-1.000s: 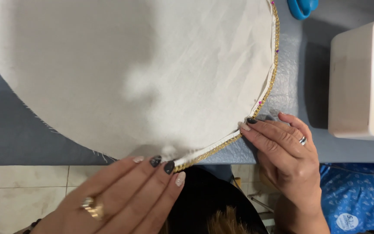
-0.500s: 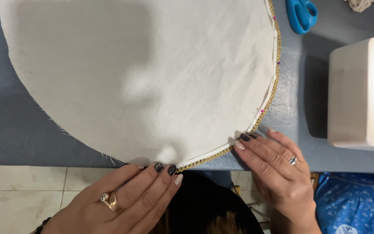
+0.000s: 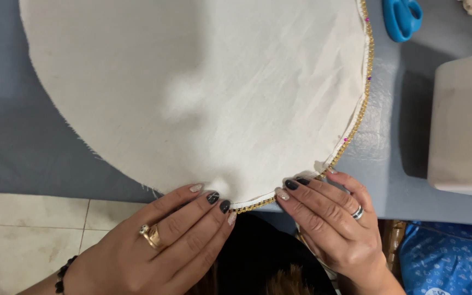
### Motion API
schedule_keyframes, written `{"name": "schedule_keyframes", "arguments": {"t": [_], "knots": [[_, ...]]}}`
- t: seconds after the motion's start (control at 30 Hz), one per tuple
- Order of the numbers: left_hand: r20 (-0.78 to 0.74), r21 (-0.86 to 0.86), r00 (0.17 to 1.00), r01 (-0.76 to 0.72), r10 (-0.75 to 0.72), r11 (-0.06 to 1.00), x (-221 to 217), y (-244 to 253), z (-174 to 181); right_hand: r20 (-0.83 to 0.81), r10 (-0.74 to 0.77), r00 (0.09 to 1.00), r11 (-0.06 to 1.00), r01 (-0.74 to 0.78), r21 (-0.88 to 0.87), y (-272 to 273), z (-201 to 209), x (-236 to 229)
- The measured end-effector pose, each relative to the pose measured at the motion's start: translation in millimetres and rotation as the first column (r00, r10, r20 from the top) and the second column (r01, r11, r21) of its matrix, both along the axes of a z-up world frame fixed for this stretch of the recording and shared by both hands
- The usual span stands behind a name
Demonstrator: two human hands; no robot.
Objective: Pinning a gold decorative trim along the edge of a circular white fabric piece to prepare it for sewing.
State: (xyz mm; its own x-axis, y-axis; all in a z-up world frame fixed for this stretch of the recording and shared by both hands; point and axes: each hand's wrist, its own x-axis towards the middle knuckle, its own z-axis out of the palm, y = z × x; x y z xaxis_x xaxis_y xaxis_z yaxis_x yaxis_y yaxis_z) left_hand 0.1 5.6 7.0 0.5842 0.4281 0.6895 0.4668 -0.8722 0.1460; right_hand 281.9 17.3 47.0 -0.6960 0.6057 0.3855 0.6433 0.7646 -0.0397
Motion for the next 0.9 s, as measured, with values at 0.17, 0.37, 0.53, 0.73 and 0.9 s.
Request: {"name": "schedule_keyframes", "arguments": {"t": [0.17,0.37,0.53,0.73,0.9], "knots": [[0.033,-0.034,0.999,0.032,-0.031,0.999,-4,0,4,0.012,0.066,0.998,0.997,-0.067,0.038,1,-2,-13],[0.041,0.040,0.999,0.015,-0.017,0.999,-7,0,7,-0.078,0.136,0.988,0.991,-0.135,0.014,5,-4,-24],[0.015,0.049,1.000,0.005,-0.005,0.999,-11,-2,3,-0.115,0.129,0.985,0.992,-0.129,0.011,4,-12,-25],[-0.020,0.042,1.000,0.015,-0.015,0.999,-14,2,-1,-0.102,0.116,0.988,0.992,-0.110,0.060,2,-23,-18],[-0.017,0.024,1.000,0.021,-0.021,0.999,-15,1,-3,-0.057,0.133,0.989,0.988,-0.128,0.091,3,-27,-13]]}}
